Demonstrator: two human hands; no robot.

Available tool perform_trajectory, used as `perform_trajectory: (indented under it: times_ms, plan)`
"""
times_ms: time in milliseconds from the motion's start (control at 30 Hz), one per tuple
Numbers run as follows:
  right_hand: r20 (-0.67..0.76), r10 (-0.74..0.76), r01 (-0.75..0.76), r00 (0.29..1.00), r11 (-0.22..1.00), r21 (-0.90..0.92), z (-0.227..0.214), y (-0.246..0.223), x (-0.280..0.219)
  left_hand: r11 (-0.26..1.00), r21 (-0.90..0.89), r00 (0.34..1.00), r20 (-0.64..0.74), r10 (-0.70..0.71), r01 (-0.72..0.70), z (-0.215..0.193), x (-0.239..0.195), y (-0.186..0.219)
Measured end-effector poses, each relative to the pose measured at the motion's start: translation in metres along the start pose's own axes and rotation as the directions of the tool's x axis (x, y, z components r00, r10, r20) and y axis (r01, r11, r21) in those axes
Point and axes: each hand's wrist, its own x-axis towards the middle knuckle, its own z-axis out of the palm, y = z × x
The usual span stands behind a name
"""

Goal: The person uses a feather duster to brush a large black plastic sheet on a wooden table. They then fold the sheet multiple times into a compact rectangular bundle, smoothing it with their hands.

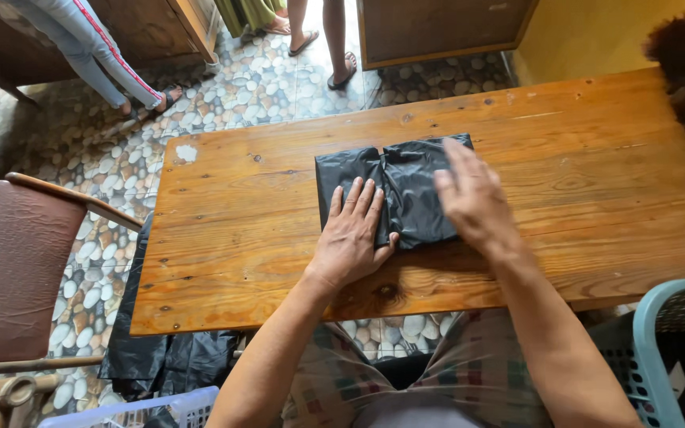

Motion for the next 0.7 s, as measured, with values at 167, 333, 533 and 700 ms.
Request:
perform_trajectory:
  times_ms: [167,333,533,700]
  plan:
    - [-0.066,0.487,-0.484,0.871,0.873,0.05,-0.014,0.089,-0.059,1.0,-0.003,0.999,-0.051,0.002,-0.002,0.002,-0.001,0.0]
    - [0.089,0.573,-0.577,0.815,0.789,0.211,-0.024,0.065,-0.064,1.0,-0.014,0.998,-0.067,0.015,-0.016,-0.001,-0.002,0.001]
    - [0.211,0.553,-0.59,0.806,0.729,0.347,-0.01,0.079,-0.045,0.999,-0.031,0.995,-0.095,0.021,-0.024,-0.003,-0.004,-0.001]
    - [0.235,0.539,-0.582,0.809,0.682,0.443,-0.008,0.069,-0.038,0.998,-0.043,0.992,-0.12,0.035,-0.04,-0.003,-0.004,-0.001]
